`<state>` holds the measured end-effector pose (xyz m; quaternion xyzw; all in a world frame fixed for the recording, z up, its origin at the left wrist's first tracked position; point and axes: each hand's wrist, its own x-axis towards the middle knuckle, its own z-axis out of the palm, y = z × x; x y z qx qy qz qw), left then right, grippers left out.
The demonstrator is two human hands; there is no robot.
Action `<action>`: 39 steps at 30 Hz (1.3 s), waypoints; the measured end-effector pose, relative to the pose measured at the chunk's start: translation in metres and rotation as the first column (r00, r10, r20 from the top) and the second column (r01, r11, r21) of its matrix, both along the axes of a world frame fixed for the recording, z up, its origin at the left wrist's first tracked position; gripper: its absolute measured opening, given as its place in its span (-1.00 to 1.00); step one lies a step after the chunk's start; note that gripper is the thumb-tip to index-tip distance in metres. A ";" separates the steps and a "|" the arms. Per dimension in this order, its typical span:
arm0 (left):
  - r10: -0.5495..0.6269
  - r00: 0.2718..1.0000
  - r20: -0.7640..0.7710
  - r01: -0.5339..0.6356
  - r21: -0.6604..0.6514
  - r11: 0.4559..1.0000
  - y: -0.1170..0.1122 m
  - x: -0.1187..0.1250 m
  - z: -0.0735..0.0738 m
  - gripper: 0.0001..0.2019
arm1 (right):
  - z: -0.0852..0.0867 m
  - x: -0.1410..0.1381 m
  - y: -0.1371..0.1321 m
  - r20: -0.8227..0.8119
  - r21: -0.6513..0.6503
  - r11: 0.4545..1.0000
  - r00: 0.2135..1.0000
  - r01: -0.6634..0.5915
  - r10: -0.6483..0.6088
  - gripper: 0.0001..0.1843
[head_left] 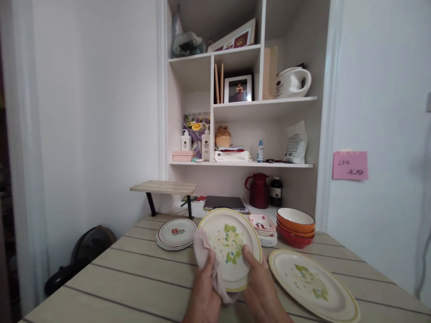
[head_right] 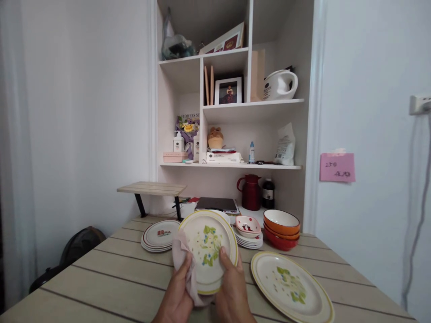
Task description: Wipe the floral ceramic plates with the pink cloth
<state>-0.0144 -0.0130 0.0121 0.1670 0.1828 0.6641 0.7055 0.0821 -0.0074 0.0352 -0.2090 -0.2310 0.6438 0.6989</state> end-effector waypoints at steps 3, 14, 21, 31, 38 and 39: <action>0.056 0.998 -0.009 -0.057 -0.033 0.998 0.001 -0.008 0.000 -0.45 | -0.001 -0.006 -0.002 -0.009 -0.015 0.991 0.991 -0.134 0.134 -0.24; 0.323 0.857 -0.401 -0.300 0.120 0.946 -0.006 -0.040 0.008 -0.48 | 0.038 0.050 0.003 0.363 0.124 0.989 0.931 -0.076 0.027 -0.21; 0.302 0.815 -0.494 -0.246 0.177 0.953 -0.011 -0.034 0.007 -0.49 | 0.038 0.058 0.001 0.512 0.171 0.964 0.854 -0.205 0.091 -0.35; 0.267 0.830 -0.490 -0.201 0.183 0.962 -0.025 -0.028 0.019 -0.48 | 0.034 0.062 0.000 0.559 0.104 0.941 0.801 -0.321 0.212 -0.43; 0.224 0.868 -0.444 -0.165 0.168 0.972 -0.013 -0.041 0.009 -0.44 | 0.022 0.042 0.002 0.524 0.164 0.971 0.849 -0.175 0.065 -0.54; 0.214 0.875 -0.434 -0.155 0.168 0.974 -0.012 -0.041 0.009 -0.44 | 0.021 0.040 0.002 0.513 0.155 0.976 0.856 -0.153 0.053 -0.53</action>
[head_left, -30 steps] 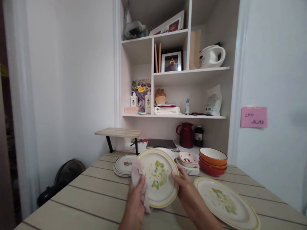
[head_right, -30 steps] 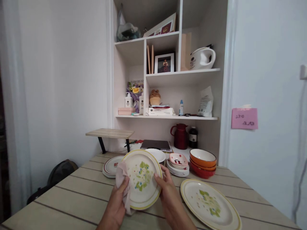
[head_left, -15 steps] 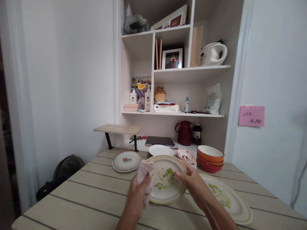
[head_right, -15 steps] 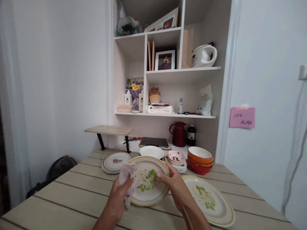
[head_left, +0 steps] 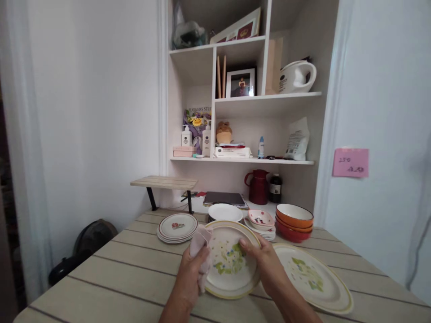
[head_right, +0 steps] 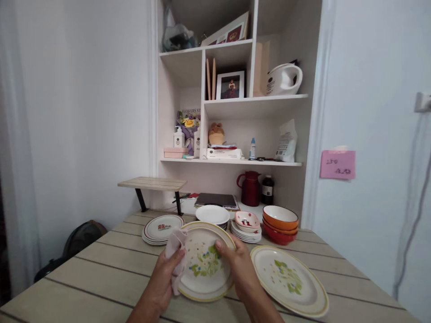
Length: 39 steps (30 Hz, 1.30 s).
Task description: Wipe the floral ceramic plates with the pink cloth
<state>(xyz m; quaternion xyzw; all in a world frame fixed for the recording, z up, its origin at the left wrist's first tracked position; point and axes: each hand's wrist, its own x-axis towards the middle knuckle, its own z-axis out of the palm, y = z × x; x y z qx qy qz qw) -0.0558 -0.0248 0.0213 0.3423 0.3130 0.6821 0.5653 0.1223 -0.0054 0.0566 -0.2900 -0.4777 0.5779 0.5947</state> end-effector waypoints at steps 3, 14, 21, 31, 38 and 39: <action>-0.030 0.998 0.054 0.030 -0.006 1.000 0.000 0.002 0.002 -0.45 | -0.003 -0.004 0.001 -0.048 -0.044 0.998 0.998 0.044 -0.046 -0.46; -0.138 0.911 0.388 0.168 -0.044 0.985 0.000 0.039 0.003 -0.49 | -0.006 -0.018 0.004 -0.387 -0.180 0.978 0.907 0.103 -0.167 -0.14; -0.165 0.877 0.452 0.213 -0.056 0.975 0.008 0.039 -0.008 -0.52 | -0.020 -0.035 0.002 -0.486 -0.217 0.976 0.864 0.024 -0.130 -0.20; 0.146 0.951 0.272 -0.117 -0.121 0.986 0.003 0.017 0.003 -0.45 | 0.007 -0.002 -0.002 -0.121 -0.093 0.996 0.992 0.018 -0.029 -0.27; 0.163 0.977 0.137 -0.158 -0.047 0.986 0.000 0.012 0.004 -0.48 | 0.015 0.016 -0.001 -0.011 0.030 0.997 0.997 0.076 -0.076 -0.38; 0.166 0.979 0.116 -0.162 -0.039 0.986 0.000 0.012 0.004 -0.48 | 0.016 0.015 -0.001 -0.010 0.059 0.995 0.997 0.083 -0.082 -0.38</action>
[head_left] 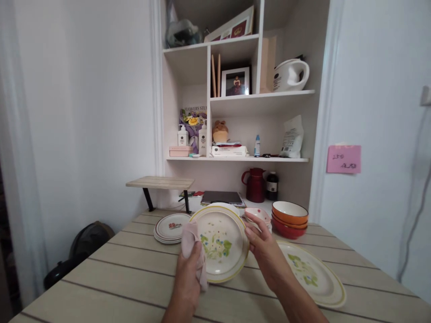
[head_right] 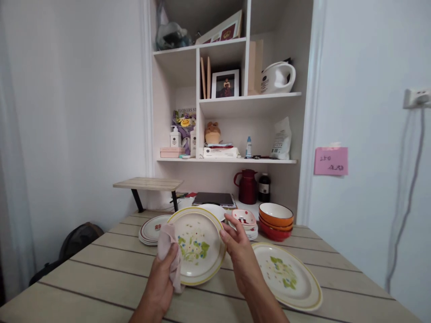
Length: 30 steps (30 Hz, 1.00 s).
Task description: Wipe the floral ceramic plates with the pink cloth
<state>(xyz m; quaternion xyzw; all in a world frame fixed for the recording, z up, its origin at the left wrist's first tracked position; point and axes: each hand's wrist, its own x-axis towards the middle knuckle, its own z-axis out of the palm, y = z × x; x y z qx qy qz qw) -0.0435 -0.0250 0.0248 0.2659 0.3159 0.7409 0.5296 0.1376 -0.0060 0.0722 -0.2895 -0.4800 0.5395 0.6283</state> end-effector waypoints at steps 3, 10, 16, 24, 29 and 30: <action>0.004 0.999 -0.045 -0.005 -0.006 1.000 -0.002 0.001 0.002 -0.48 | 0.001 -0.002 0.001 0.006 0.088 0.995 0.999 -0.036 0.036 -0.36; -0.034 0.992 -0.119 0.034 -0.001 0.999 -0.006 0.002 0.003 -0.53 | -0.002 0.012 0.007 0.063 0.082 0.992 0.994 -0.093 0.088 -0.42; -0.036 0.937 -0.347 0.044 0.016 0.999 -0.009 0.001 -0.002 -0.67 | 0.000 0.022 0.008 0.192 0.095 0.990 0.978 -0.101 0.081 -0.33; -0.044 0.918 -0.393 0.070 0.050 0.996 -0.015 0.007 0.007 -0.62 | 0.005 0.023 0.002 0.479 0.222 0.967 0.878 -0.126 0.005 -0.74; -0.050 0.968 -0.248 0.064 0.048 0.997 -0.015 0.007 0.006 -0.59 | -0.004 0.013 0.004 0.367 0.180 0.983 0.930 -0.037 -0.032 -0.74; -0.033 0.977 -0.210 0.044 0.046 0.998 -0.013 0.006 0.005 -0.57 | -0.005 0.009 0.004 0.326 0.163 0.987 0.944 -0.008 -0.046 -0.72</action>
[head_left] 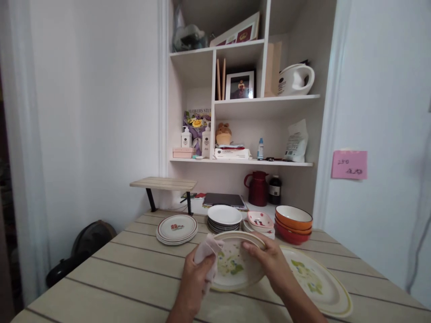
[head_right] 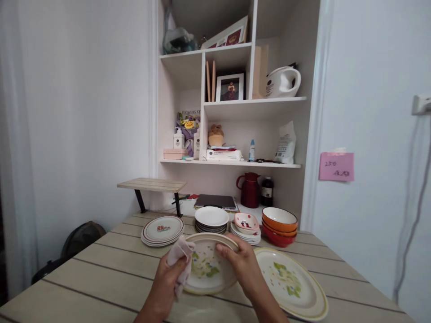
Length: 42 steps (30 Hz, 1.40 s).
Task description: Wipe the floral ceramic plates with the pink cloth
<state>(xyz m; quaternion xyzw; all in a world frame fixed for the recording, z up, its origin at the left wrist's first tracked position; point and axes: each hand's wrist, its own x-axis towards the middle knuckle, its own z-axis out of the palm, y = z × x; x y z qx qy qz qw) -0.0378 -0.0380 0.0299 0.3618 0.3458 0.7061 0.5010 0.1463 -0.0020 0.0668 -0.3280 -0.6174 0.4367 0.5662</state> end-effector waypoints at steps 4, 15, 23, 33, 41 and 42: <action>0.048 0.995 0.083 -0.045 -0.037 0.998 0.008 -0.004 -0.005 -0.56 | -0.004 -0.016 -0.003 -0.163 -0.095 0.994 0.984 0.052 -0.067 -0.62; -0.110 0.903 0.416 0.136 -0.033 0.990 0.012 0.025 -0.005 -0.40 | -0.017 -0.042 -0.001 -0.627 -0.333 0.942 0.757 -0.049 -0.182 -0.13; -0.108 0.885 0.453 0.156 -0.068 0.985 0.018 0.019 -0.014 -0.50 | -0.030 -0.060 -0.002 -0.734 -0.321 0.907 0.676 -0.271 -0.058 -0.21; 0.036 0.937 0.349 -0.014 -0.067 0.998 0.008 0.006 0.004 -0.47 | -0.003 -0.026 -0.002 -0.438 -0.200 0.979 0.898 -0.040 -0.053 -0.32; -0.004 0.988 0.153 0.010 -0.037 0.999 0.009 0.011 -0.006 -0.60 | 0.015 -0.018 -0.010 -0.344 -0.049 0.990 0.928 0.132 -0.141 -0.29; 0.007 0.993 0.115 -0.003 -0.037 0.999 0.009 0.011 -0.007 -0.63 | 0.015 -0.016 -0.009 -0.317 -0.021 0.987 0.935 0.160 -0.159 -0.32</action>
